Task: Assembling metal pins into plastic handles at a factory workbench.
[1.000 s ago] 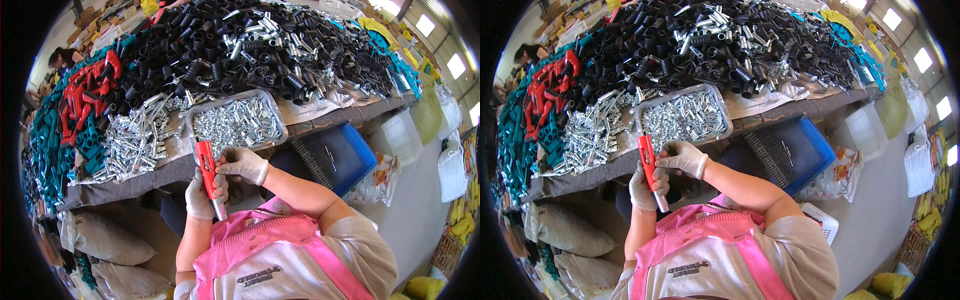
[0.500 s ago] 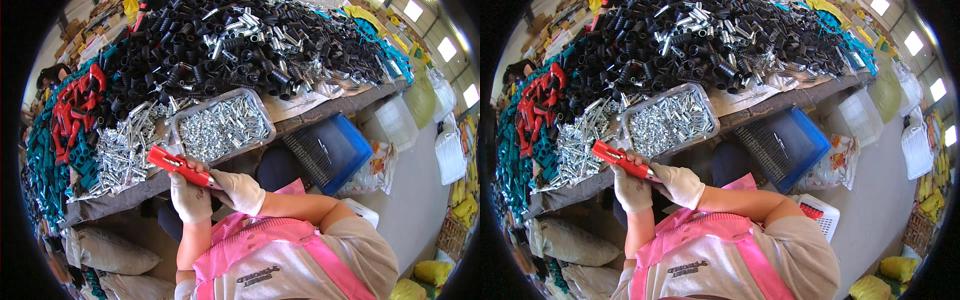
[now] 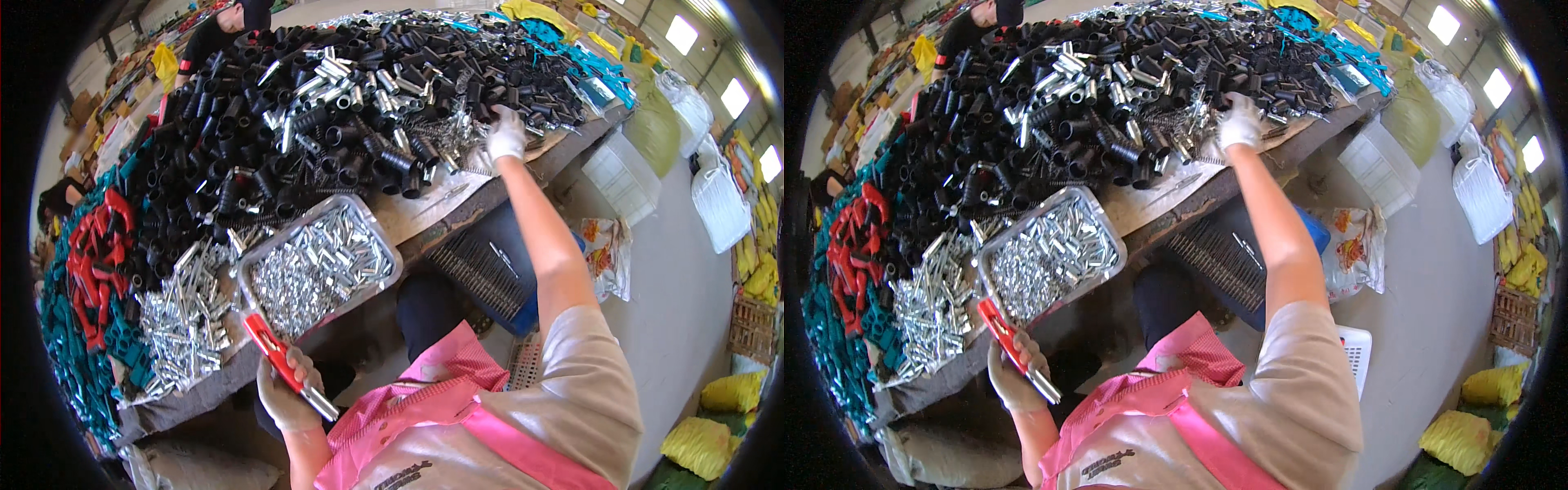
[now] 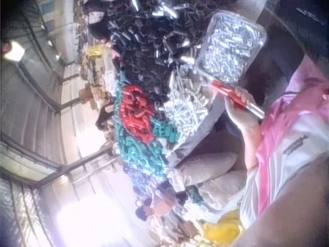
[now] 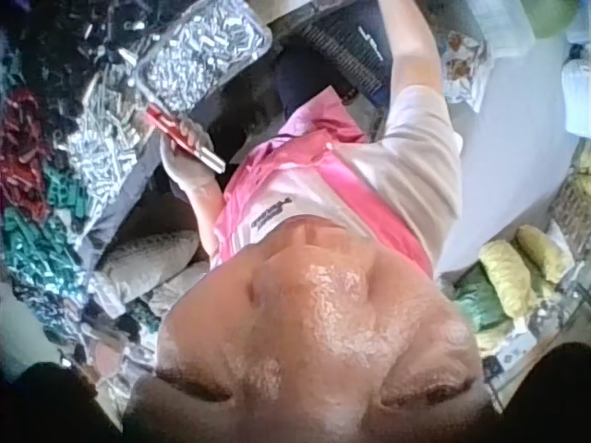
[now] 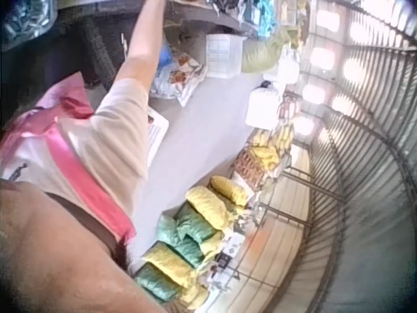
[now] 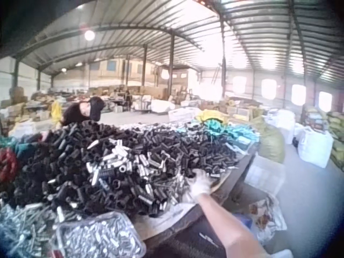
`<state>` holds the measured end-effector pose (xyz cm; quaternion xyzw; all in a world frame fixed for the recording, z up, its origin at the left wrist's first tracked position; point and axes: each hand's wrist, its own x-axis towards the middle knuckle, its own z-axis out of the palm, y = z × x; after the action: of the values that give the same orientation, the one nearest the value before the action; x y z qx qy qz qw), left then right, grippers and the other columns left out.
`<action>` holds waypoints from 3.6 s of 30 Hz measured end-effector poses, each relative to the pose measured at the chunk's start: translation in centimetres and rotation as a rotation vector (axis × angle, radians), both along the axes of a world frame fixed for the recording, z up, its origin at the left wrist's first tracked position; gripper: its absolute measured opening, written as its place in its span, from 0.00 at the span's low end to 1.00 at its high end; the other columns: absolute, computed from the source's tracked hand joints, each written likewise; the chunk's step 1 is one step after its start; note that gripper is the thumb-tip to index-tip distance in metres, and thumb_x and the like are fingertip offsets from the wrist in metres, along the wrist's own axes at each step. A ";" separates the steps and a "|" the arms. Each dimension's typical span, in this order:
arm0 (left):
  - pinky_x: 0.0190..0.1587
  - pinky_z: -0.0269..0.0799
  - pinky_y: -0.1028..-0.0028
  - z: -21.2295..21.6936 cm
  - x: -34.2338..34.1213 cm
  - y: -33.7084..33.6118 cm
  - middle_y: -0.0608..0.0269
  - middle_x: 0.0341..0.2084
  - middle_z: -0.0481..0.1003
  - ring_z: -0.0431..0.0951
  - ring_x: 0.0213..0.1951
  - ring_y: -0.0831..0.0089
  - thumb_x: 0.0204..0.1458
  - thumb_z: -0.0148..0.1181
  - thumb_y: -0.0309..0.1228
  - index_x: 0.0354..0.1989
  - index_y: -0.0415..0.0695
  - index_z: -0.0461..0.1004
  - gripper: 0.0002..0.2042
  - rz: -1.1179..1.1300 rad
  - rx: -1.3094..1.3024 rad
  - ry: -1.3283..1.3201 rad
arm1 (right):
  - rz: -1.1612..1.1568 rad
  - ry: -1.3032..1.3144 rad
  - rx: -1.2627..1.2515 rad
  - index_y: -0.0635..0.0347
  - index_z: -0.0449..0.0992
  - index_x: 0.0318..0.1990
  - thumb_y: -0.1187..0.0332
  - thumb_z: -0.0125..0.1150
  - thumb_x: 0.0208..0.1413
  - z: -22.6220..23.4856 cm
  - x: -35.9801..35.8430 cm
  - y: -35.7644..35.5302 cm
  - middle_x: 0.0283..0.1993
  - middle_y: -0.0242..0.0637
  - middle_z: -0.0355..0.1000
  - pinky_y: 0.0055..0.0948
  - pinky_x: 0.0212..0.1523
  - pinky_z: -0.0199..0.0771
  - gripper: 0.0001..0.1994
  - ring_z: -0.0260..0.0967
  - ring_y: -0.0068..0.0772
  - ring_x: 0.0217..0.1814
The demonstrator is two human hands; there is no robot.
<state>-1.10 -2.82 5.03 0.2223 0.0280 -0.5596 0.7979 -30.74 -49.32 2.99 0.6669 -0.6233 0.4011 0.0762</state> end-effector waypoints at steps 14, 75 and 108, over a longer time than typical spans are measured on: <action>0.15 0.59 0.80 -0.8 -3.7 -2.8 0.60 0.22 0.68 0.64 0.14 0.77 0.50 0.57 0.44 0.46 0.40 0.62 0.22 -0.262 0.260 -0.655 | -0.046 0.666 0.408 0.50 0.67 0.51 0.62 0.43 0.58 0.3 -8.6 -13.8 0.52 0.48 0.64 0.45 0.49 0.71 0.15 0.69 0.55 0.50; 0.37 0.74 0.65 -1.8 2.3 2.4 0.51 0.34 0.76 0.78 0.36 0.53 0.41 0.68 0.45 0.50 0.48 0.68 0.27 -0.100 0.374 -1.983 | 1.692 0.266 0.615 0.61 0.75 0.34 0.68 0.62 0.49 7.0 18.3 31.0 0.30 0.43 0.73 0.37 0.34 0.72 0.07 0.72 0.47 0.33; 0.38 0.68 0.74 -4.7 12.0 3.2 0.67 0.27 0.71 0.68 0.31 0.78 0.42 0.66 0.31 0.42 0.41 0.70 0.18 0.101 0.400 -0.959 | 0.908 0.597 -0.297 0.47 0.78 0.40 0.61 0.53 0.52 11.7 49.3 4.6 0.49 0.35 0.70 0.38 0.56 0.64 0.11 0.65 0.43 0.54</action>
<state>10.86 0.41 0.36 0.5999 -0.2234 -0.3395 0.6892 18.52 -44.69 14.66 0.9349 -0.1621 0.2710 0.1619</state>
